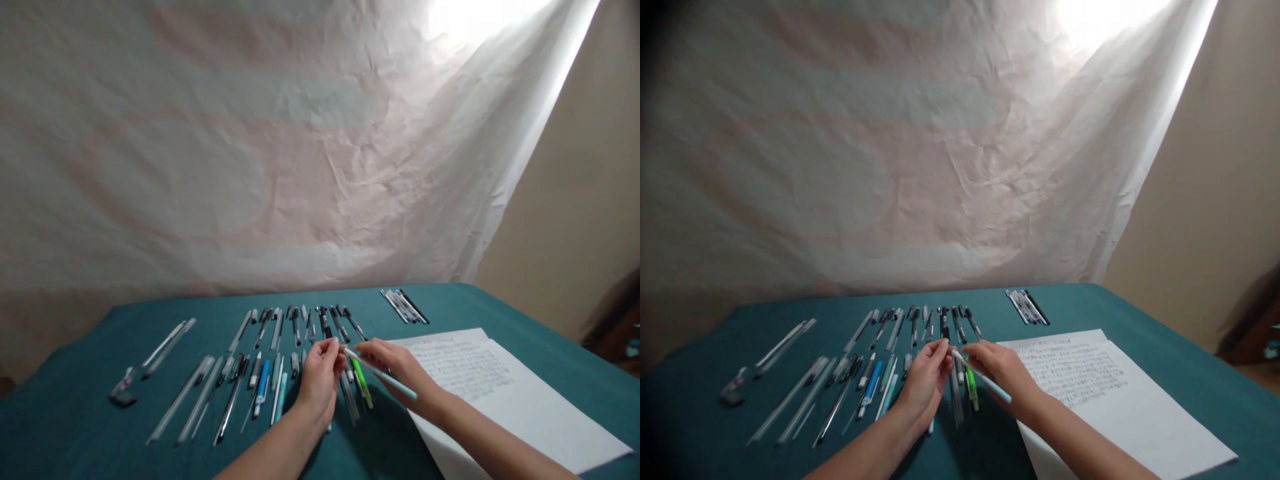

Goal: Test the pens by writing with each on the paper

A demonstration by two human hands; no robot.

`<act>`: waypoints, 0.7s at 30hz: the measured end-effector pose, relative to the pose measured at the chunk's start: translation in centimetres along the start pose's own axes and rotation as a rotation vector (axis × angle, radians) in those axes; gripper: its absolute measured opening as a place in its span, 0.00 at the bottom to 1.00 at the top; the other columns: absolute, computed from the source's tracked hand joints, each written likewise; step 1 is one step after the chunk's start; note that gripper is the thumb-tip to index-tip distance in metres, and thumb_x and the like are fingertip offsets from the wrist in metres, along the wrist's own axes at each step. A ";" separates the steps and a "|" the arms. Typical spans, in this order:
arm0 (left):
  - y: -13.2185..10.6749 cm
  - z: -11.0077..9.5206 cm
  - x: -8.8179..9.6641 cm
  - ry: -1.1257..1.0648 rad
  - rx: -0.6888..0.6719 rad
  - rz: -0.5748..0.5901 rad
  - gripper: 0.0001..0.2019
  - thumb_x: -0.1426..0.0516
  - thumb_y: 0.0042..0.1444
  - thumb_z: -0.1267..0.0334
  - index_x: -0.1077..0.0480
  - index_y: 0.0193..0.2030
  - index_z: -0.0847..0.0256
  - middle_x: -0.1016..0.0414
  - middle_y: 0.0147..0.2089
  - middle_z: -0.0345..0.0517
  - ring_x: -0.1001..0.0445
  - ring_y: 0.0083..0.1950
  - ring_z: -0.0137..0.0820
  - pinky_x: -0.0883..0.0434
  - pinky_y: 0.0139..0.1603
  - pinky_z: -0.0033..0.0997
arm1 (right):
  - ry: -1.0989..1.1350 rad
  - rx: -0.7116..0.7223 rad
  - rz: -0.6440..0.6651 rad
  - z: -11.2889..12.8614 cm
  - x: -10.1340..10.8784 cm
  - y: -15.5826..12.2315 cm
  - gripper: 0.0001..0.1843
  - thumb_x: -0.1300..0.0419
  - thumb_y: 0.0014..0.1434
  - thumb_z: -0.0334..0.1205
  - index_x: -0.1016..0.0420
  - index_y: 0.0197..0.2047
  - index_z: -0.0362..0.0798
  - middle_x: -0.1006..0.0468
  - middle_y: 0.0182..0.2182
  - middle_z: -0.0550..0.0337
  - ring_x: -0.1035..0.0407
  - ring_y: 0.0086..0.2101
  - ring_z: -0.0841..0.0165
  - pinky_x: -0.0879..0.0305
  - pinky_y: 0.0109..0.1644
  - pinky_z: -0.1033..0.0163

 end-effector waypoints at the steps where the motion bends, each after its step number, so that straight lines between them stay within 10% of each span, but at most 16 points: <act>1: 0.2 -0.2 0.4 0.008 -0.016 -0.022 0.11 0.38 0.47 0.63 0.34 0.34 0.66 0.29 0.27 0.40 0.34 0.25 0.18 0.34 0.29 0.17 | 0.078 -0.107 0.029 -1.1 0.3 0.2 0.14 0.52 0.60 0.41 0.29 0.41 0.45 0.27 0.29 0.57 0.35 0.27 0.72 0.41 0.31 0.68; 6: 0.7 -1.4 1.3 0.102 -0.143 -0.070 0.15 0.38 0.45 0.57 0.33 0.35 0.65 0.27 0.30 0.44 0.32 0.27 0.22 0.33 0.30 0.21 | 0.382 -0.419 0.370 -3.1 -0.7 -0.9 0.20 0.49 0.57 0.49 0.26 0.29 0.40 0.36 0.16 0.65 0.48 0.17 0.78 0.54 0.19 0.72; 13: 0.2 -1.9 0.6 0.209 -0.205 -0.017 0.20 0.41 0.48 0.54 0.37 0.44 0.63 0.28 0.35 0.45 0.28 0.32 0.27 0.32 0.36 0.28 | 0.325 -0.440 0.446 -4.2 -1.2 -1.8 0.16 0.47 0.54 0.46 0.27 0.28 0.41 0.34 0.17 0.64 0.45 0.18 0.78 0.51 0.20 0.73; 21: -2.1 -2.4 -1.9 0.443 -0.311 0.148 0.13 0.46 0.54 0.57 0.37 0.43 0.60 0.29 0.40 0.46 0.29 0.34 0.29 0.33 0.38 0.29 | -0.420 -0.791 0.088 -19.3 7.6 -1.3 0.14 0.48 0.54 0.42 0.23 0.32 0.43 0.23 0.28 0.52 0.30 0.31 0.66 0.41 0.31 0.68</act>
Point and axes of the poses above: each hand's wrist, its own y-axis towards the middle knuckle, its own x-axis out of the back of the hand, z = x × y, the point moved 10 cm from there along y, towards the middle knuckle
